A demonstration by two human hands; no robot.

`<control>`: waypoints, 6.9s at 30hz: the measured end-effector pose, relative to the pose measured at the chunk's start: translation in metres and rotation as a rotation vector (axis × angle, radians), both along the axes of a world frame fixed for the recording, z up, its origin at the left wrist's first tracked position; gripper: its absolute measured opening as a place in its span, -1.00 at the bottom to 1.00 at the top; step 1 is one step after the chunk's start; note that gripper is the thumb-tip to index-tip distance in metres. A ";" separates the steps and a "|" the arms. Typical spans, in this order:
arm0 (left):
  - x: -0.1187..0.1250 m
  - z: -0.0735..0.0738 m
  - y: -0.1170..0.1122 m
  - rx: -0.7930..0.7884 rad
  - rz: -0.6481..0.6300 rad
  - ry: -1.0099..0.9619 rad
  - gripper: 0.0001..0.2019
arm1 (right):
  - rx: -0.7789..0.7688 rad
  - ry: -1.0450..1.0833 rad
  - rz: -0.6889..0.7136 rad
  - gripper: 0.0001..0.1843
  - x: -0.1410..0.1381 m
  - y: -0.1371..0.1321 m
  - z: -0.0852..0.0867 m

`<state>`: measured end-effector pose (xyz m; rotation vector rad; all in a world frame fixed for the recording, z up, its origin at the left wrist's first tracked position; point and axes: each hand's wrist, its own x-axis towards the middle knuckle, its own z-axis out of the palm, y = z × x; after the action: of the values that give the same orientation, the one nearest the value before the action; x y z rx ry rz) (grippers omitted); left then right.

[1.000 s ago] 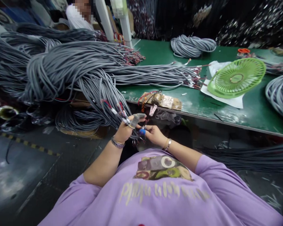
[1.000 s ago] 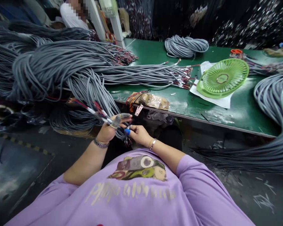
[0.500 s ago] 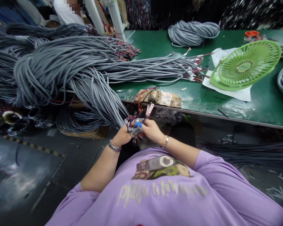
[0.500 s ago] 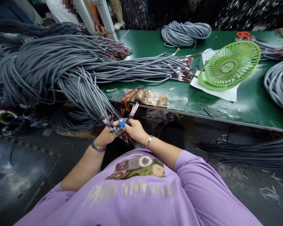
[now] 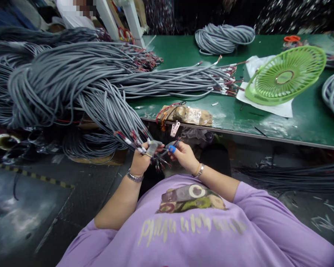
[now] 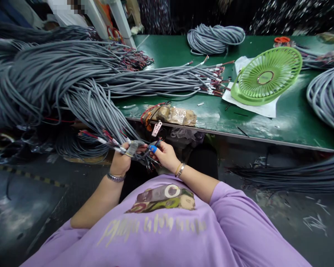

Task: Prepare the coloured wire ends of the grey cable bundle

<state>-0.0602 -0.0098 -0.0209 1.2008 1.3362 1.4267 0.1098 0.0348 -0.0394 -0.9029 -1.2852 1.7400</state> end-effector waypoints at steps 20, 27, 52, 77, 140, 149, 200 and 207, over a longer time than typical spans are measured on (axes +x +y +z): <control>0.006 0.014 -0.002 -0.002 -0.160 0.183 -0.59 | 0.259 -0.119 0.033 -0.76 0.007 -0.002 0.011; 0.011 0.019 -0.001 0.001 -0.119 0.220 -0.62 | -0.023 0.028 0.143 -0.57 -0.005 0.001 0.024; 0.018 0.003 -0.004 -0.022 0.112 -0.009 -0.79 | -0.141 0.094 0.037 -0.63 -0.004 0.005 0.025; 0.023 0.001 -0.004 -0.035 0.083 0.045 -0.78 | -0.282 0.190 0.012 -0.55 -0.015 0.007 0.018; 0.029 0.028 0.007 -0.106 -0.014 -0.070 -0.82 | -0.530 0.395 0.042 -0.60 0.010 0.044 -0.001; 0.034 0.035 0.017 -0.211 -0.101 -0.092 -0.84 | -0.505 0.418 0.056 -0.54 -0.002 0.058 0.021; 0.039 0.026 0.018 -0.180 0.013 -0.066 -0.81 | -0.662 0.591 0.000 -0.57 -0.021 0.060 0.017; 0.037 0.024 0.016 -0.192 0.011 -0.049 -0.80 | -0.633 0.589 0.007 -0.50 -0.021 0.057 0.017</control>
<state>-0.0231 0.0060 0.0027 1.0281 1.4132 1.2949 0.0886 0.0922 -0.0228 -0.6223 -0.3555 2.2383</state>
